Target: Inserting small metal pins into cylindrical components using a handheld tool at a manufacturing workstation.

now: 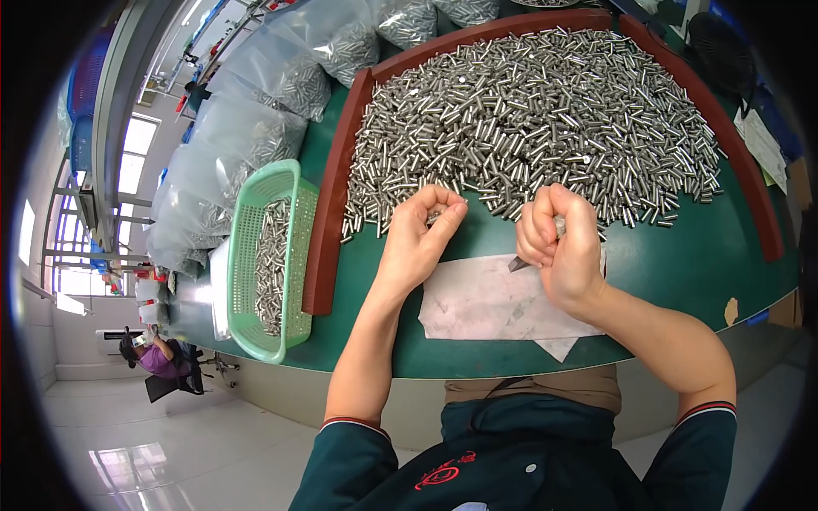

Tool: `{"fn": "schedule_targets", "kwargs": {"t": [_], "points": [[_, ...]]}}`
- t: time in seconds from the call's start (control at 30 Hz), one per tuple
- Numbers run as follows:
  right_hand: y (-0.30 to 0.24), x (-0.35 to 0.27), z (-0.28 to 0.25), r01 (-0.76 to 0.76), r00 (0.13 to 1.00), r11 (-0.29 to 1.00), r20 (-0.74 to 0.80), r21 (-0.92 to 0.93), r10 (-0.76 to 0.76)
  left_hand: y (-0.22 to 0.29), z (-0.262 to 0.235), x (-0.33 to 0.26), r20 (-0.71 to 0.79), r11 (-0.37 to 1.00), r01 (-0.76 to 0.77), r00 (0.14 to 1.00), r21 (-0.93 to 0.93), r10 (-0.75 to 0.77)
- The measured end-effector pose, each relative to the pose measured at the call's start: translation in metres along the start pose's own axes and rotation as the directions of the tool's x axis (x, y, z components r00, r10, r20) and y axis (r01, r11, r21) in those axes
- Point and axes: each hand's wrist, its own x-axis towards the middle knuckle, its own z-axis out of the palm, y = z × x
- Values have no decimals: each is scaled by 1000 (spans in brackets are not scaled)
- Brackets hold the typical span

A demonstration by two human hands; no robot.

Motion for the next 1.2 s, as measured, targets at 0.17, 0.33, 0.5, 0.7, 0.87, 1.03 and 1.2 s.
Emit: {"fn": "schedule_targets", "kwargs": {"t": [0.17,0.33,0.5,0.7,0.87,1.03,1.2], "points": [[1,1,-2,13,1000,999,-4,35,-12,32,11,-25,339,963,-26,938,267,-68],[0,-1,-2,111,993,990,18,89,-113,23,20,-28,306,922,-79,951,379,-45],[5,-2,-3,94,994,992,39,84,-98,23,20,-29,295,906,-71,954,418,-61],[2,-3,-3,51,998,997,35,64,-53,23,22,-29,298,905,-78,953,418,-55],[0,-3,-1,29,999,999,25,37,-30,23,22,-29,298,906,-75,953,417,-58],[0,-3,-1,44,999,998,24,36,-45,24,22,-29,293,907,-61,953,416,-71],[-1,-3,1,52,998,998,35,42,-54,24,22,-29,281,916,-62,958,396,-57]]}}
